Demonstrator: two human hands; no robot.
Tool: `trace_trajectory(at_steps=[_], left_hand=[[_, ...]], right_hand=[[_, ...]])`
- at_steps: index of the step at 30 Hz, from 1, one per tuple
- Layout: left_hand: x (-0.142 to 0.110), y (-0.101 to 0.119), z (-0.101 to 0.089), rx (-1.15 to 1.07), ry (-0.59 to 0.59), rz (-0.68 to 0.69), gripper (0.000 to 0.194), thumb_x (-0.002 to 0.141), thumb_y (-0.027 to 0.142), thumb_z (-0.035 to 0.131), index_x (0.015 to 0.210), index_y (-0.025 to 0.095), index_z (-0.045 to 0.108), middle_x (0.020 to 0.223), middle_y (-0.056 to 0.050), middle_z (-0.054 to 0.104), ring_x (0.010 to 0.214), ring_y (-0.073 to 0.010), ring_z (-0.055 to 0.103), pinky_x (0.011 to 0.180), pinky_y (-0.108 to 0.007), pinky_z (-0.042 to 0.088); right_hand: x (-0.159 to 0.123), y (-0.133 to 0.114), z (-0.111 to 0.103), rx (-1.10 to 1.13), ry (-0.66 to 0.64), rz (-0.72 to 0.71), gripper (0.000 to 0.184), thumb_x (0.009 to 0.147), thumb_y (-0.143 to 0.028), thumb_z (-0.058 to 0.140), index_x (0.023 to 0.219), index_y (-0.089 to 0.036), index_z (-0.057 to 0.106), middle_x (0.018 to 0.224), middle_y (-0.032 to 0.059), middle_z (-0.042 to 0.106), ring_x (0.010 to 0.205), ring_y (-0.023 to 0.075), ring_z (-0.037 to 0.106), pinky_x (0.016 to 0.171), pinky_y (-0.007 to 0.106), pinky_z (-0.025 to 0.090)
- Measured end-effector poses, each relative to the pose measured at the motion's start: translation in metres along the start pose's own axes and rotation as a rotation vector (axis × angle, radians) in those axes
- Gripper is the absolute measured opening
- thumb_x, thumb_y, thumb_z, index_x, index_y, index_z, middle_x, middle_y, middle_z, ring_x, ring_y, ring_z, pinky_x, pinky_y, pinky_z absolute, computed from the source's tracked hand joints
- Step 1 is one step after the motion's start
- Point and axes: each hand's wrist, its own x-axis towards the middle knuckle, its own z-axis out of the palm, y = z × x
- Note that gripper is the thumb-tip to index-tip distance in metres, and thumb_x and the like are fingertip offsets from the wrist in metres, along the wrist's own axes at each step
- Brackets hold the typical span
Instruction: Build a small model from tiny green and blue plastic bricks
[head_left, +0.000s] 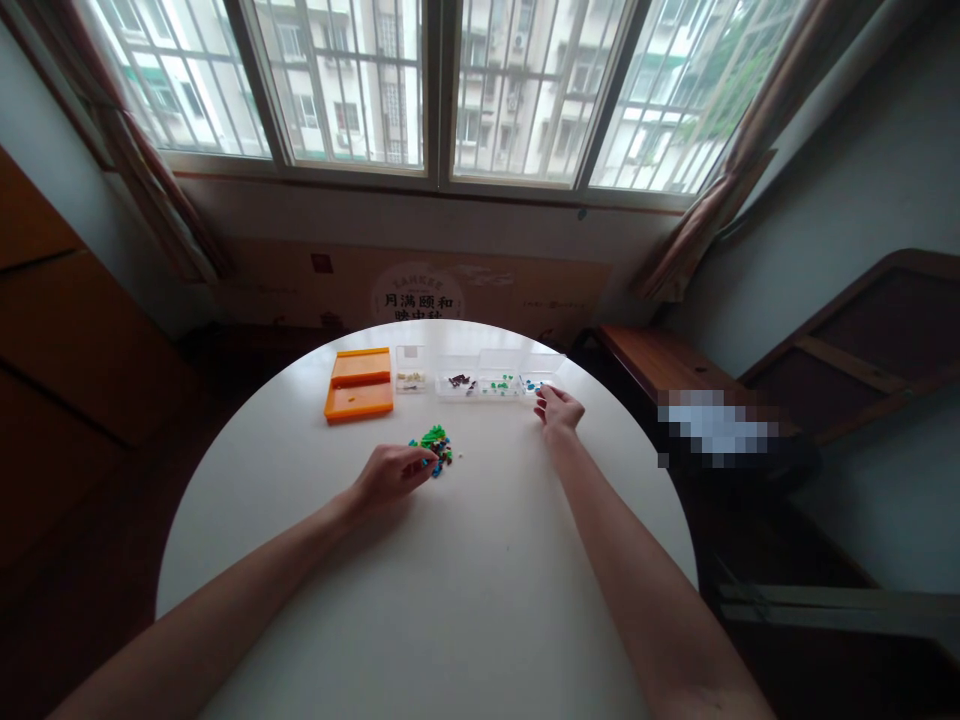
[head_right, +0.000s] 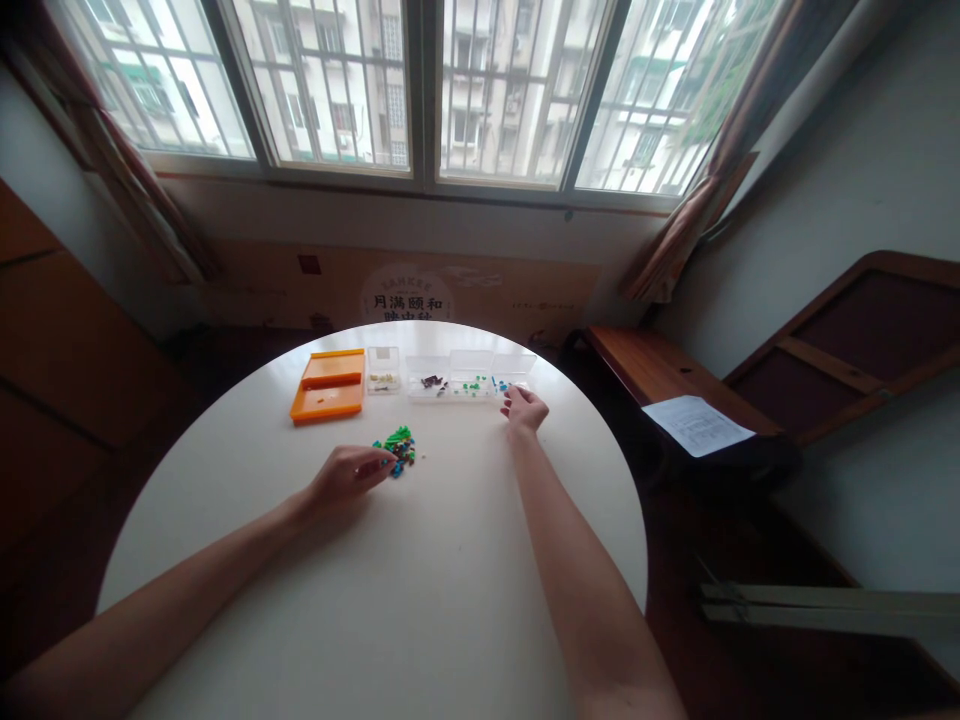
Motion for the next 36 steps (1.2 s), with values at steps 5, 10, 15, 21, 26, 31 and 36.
trace_trajectory(at_steps=[5,10,15,21,26,31,36], left_hand=[[0.0,0.001,-0.001,-0.006,0.005,0.009,0.019,0.083,0.026,0.056,0.084,0.014,0.07,0.056,0.0,0.061,0.045,-0.0059,0.049,0.049,-0.015,0.037],[0.0,0.0,-0.001,-0.008,0.006,0.011,0.02,0.084,0.027,0.055,0.083,0.014,0.07,0.055,0.0,0.061,0.045,-0.0061,0.048,0.049,-0.015,0.037],[-0.001,0.0,-0.001,0.016,0.0,-0.005,0.022,0.085,0.029,0.054,0.081,0.014,0.07,0.053,0.0,0.058,0.044,-0.0056,0.047,0.048,-0.015,0.035],[0.0,0.002,-0.002,0.008,0.013,-0.025,0.023,0.084,0.029,0.054,0.08,0.013,0.07,0.054,0.0,0.06,0.044,-0.0056,0.047,0.048,-0.014,0.036],[-0.001,0.0,-0.002,0.012,0.018,-0.035,0.024,0.084,0.03,0.054,0.082,0.012,0.071,0.054,-0.001,0.06,0.044,-0.0055,0.046,0.048,-0.014,0.036],[-0.003,-0.002,-0.002,0.008,0.01,-0.036,0.023,0.085,0.029,0.054,0.082,0.013,0.07,0.055,0.0,0.059,0.046,-0.0057,0.046,0.049,-0.014,0.036],[-0.003,-0.001,-0.003,0.012,0.008,-0.029,0.025,0.085,0.03,0.053,0.079,0.013,0.069,0.055,0.0,0.057,0.046,-0.0054,0.044,0.049,-0.015,0.035]], right_hand=[[0.004,-0.001,0.006,-0.019,-0.005,0.021,0.015,0.062,-0.02,0.069,0.071,-0.013,0.06,0.057,-0.0006,0.062,0.044,0.0061,0.05,0.036,0.015,0.038],[-0.009,-0.007,0.005,-0.014,-0.016,0.037,0.016,0.063,-0.026,0.067,0.072,-0.015,0.059,0.057,-0.0018,0.061,0.043,0.0059,0.049,0.036,0.015,0.035],[-0.048,-0.001,0.011,0.006,-0.321,0.022,0.02,0.063,-0.029,0.065,0.077,-0.015,0.063,0.057,-0.0016,0.058,0.043,0.005,0.046,0.039,0.016,0.034],[-0.095,0.034,0.013,-0.359,-0.69,-0.372,0.016,0.071,-0.026,0.058,0.078,-0.014,0.066,0.065,0.0038,0.063,0.055,0.0122,0.054,0.055,0.025,0.044],[-0.114,0.039,0.006,-0.604,-0.86,-0.732,0.017,0.08,-0.018,0.051,0.085,-0.017,0.067,0.083,0.0053,0.062,0.063,0.0119,0.055,0.065,0.026,0.046],[-0.124,0.035,0.003,-0.72,-0.952,-0.95,0.021,0.084,-0.023,0.054,0.101,-0.02,0.066,0.101,0.0081,0.059,0.093,0.0194,0.054,0.087,0.034,0.044],[-0.125,0.033,0.002,-0.876,-0.99,-1.023,0.036,0.085,-0.039,0.053,0.117,-0.024,0.059,0.117,0.009,0.056,0.108,0.0254,0.045,0.095,0.042,0.037]])
